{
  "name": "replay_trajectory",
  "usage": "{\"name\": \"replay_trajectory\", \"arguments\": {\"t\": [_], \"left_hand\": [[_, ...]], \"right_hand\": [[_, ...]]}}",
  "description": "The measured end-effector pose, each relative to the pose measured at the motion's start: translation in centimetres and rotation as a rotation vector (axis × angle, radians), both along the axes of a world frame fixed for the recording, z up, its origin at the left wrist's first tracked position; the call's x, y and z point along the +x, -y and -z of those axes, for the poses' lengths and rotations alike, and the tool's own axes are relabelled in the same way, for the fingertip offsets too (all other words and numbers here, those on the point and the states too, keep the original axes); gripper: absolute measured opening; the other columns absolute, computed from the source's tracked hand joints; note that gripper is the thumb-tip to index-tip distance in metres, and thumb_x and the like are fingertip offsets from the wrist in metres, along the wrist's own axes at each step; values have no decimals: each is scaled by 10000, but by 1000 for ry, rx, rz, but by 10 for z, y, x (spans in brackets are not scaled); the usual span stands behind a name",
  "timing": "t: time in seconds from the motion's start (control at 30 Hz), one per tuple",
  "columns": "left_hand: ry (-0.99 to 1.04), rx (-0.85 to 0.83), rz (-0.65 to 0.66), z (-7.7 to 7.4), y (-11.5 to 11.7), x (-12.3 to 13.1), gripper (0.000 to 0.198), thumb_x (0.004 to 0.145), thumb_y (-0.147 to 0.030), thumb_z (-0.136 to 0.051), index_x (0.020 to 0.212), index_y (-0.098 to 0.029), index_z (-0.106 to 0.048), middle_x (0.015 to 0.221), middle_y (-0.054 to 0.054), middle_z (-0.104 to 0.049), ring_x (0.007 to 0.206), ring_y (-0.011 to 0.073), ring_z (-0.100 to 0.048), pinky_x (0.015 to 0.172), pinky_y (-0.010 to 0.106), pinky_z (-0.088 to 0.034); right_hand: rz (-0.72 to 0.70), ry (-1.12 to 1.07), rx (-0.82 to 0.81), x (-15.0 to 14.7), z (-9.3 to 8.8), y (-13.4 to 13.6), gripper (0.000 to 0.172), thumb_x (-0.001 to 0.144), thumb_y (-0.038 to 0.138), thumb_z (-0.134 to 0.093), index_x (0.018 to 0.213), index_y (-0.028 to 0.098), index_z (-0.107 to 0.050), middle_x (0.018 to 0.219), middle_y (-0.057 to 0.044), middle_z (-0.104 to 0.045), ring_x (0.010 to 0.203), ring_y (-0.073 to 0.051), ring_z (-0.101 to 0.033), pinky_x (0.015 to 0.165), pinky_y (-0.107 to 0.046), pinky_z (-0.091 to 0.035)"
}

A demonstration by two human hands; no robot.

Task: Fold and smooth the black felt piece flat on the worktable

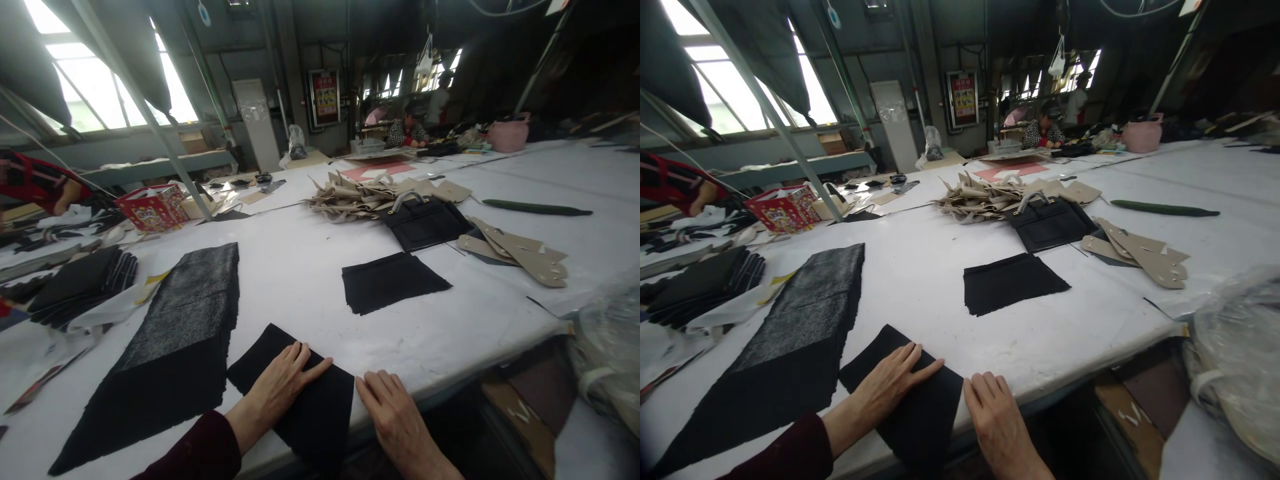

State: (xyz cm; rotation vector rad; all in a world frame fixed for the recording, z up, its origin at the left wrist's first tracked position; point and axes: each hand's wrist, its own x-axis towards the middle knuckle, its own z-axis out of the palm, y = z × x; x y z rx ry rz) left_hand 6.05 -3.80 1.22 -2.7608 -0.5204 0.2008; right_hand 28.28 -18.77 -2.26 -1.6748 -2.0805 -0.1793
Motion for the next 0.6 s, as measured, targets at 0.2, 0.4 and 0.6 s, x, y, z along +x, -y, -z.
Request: {"name": "replay_trajectory", "arguments": {"t": [0.2, 0.4, 0.6], "left_hand": [[-12, 46, 1, -3, 3, 1, 840, 894, -64, -528, 1554, -350, -96, 1306, 165, -518, 1159, 317, -546, 958, 427, -456], [-13, 23, 1, -3, 3, 2, 804, 913, -98, -512, 1559, -309, -84, 1335, 191, -505, 1202, 328, -534, 994, 438, -445], [36, -110, -41, -2, -4, -7, 783, 878, -32, -462, 1550, -306, -168, 1399, 153, -479, 1262, 324, -493, 1042, 462, -410]], "right_hand": [[83, -258, -73, 0, -15, -15, 392, 880, -15, -391, 1176, 163, -577, 1046, -84, -578, 937, -224, -524, 825, -370, -456], [82, -77, -56, -45, -15, -41, 429, 884, 91, -509, 1311, 138, -526, 1138, -102, -625, 955, -271, -538, 832, -449, -434], [106, -2, 87, -41, 1, -19, 411, 963, 254, -463, 1347, 114, -501, 1237, -114, -624, 1084, -292, -535, 944, -468, -353]]}}
